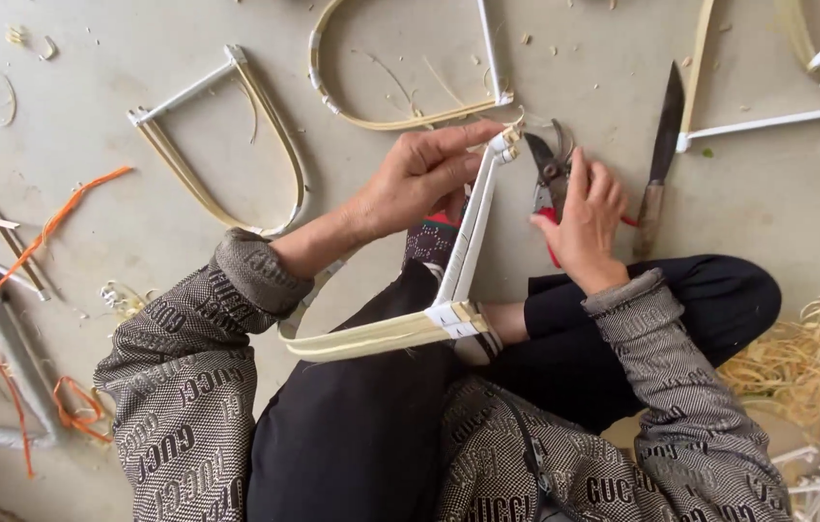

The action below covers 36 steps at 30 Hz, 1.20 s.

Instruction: Cutting and assembling bamboo frames for furniture or household items.

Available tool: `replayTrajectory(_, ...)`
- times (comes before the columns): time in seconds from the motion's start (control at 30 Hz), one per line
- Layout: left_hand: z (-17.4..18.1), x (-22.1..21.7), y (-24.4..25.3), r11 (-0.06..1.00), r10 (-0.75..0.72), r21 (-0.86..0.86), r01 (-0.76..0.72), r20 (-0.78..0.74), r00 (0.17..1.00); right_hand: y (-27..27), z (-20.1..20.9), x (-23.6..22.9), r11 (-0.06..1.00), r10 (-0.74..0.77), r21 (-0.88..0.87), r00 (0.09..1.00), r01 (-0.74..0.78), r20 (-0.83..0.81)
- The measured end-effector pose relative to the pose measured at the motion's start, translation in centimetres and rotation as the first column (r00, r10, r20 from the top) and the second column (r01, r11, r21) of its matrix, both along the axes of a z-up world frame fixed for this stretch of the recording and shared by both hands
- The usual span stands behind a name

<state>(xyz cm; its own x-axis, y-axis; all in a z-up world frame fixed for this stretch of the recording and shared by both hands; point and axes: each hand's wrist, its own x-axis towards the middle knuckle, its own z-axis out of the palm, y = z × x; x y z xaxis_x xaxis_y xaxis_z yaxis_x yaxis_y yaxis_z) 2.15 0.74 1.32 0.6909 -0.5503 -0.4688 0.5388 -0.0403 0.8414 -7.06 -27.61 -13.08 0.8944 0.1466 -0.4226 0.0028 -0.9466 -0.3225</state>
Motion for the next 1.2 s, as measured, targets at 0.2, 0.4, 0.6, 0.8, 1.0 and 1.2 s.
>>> replayTrajectory(0.2, -1.8, -0.4, 0.3, 0.999, -0.005, 0.043, 0.005, 0.016, 1.0, -1.9, -0.3, 1.0, 0.817, -0.258, 0.446, 0.923, 0.367, -0.285)
replayTrajectory(0.4, -4.1, -1.2, 0.1, 0.995, -0.085, 0.046, 0.085, 0.01, 0.996, -0.1, 6.6, 0.0, 0.376, -0.34, 0.676, 0.773, 0.633, -0.535)
replayTrajectory(0.6, -5.0, -1.7, -0.6, 0.984, -0.161, 0.067, 0.163, -0.03, 0.986, 2.4, 9.0, -0.2, 0.761, -0.081, 0.648, 0.995, 0.027, 0.054)
replayTrajectory(0.8, -5.6, -2.2, -0.7, 0.977, -0.21, -0.038, 0.208, -0.078, 0.975, 3.4, 9.3, -0.4, 0.768, -0.084, 0.64, 0.995, 0.034, 0.047)
replayTrajectory(1.0, -7.3, -3.3, -0.6, 0.971, -0.239, -0.034, 0.237, -0.147, 0.96, 3.5, 6.9, -0.7, 0.746, -0.073, 0.666, 0.995, 0.012, 0.064)
replayTrajectory(1.2, -7.5, -2.9, 0.2, 0.971, -0.236, 0.012, 0.24, -0.145, 0.961, 3.4, 3.3, -0.5, 0.772, -0.038, 0.634, 0.992, -0.049, 0.124)
